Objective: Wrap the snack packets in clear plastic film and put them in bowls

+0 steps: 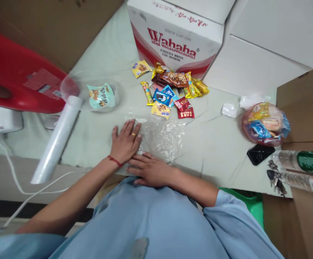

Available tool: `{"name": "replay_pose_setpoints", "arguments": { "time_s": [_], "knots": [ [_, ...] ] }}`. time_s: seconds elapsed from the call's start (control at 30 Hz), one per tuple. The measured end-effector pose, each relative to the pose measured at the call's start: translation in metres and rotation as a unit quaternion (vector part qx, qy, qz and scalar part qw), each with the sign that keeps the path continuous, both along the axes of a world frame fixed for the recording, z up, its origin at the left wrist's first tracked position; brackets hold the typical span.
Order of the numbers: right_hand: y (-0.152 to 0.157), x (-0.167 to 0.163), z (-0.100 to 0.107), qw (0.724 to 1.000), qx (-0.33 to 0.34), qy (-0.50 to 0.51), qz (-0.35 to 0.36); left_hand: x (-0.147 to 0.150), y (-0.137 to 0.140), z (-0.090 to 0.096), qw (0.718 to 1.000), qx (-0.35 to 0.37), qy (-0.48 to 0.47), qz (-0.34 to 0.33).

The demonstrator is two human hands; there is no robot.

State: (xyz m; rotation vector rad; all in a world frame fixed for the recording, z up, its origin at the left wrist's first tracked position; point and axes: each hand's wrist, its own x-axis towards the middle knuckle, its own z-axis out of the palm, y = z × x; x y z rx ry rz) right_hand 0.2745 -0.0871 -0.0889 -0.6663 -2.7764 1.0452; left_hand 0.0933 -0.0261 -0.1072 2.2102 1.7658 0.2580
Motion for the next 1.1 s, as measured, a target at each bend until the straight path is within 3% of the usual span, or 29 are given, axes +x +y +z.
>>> {"name": "replay_pose_setpoints", "arguments": {
  "time_s": [0.13, 0.2, 0.27, 0.37, 0.43, 0.53, 0.63, 0.73, 0.87, 0.97, 1.03, 1.1],
  "knots": [
    [0.016, 0.045, 0.024, 0.990, -0.122, 0.063, -0.032, -0.004, -0.004, -0.013, 0.999, 0.000, 0.029, -0.014],
    [0.050, 0.071, 0.032, 0.981, -0.123, 0.071, -0.135, -0.002, -0.008, -0.013, 0.999, 0.004, 0.033, -0.012],
    [0.099, 0.090, 0.034, 0.954, -0.016, 0.033, -0.297, -0.001, -0.010, -0.012, 0.999, 0.005, 0.036, -0.009],
    [0.177, 0.099, 0.030, 0.879, 0.140, -0.056, -0.452, 0.000, -0.008, -0.011, 0.999, 0.002, 0.039, -0.008],
    [0.215, 0.091, 0.025, 0.845, 0.198, -0.094, -0.487, 0.000, -0.007, -0.011, 0.999, 0.001, 0.038, -0.007],
    [0.243, 0.067, 0.018, 0.855, 0.235, -0.125, -0.446, 0.000, -0.007, -0.010, 0.999, 0.001, 0.034, -0.006],
    [0.244, 0.048, 0.011, 0.871, 0.249, -0.140, -0.400, -0.001, -0.008, -0.011, 0.999, 0.009, 0.031, -0.006],
    [0.235, 0.051, 0.009, 0.865, 0.256, -0.143, -0.407, -0.001, -0.008, -0.012, 1.000, 0.016, 0.025, -0.006],
    [0.208, 0.086, 0.024, 0.834, 0.240, -0.117, -0.482, 0.003, -0.010, -0.011, 1.000, 0.016, 0.011, 0.001],
    [0.172, 0.109, 0.043, 0.800, 0.250, -0.039, -0.544, 0.011, -0.011, -0.011, 1.000, 0.009, -0.004, 0.019],
    [0.143, 0.110, 0.052, 0.814, 0.227, 0.012, -0.534, 0.016, -0.012, -0.010, 0.999, 0.006, -0.014, 0.031],
    [0.115, 0.099, 0.052, 0.865, 0.189, 0.034, -0.464, 0.021, -0.012, -0.010, 0.999, 0.009, -0.020, 0.040]
  ]
}}
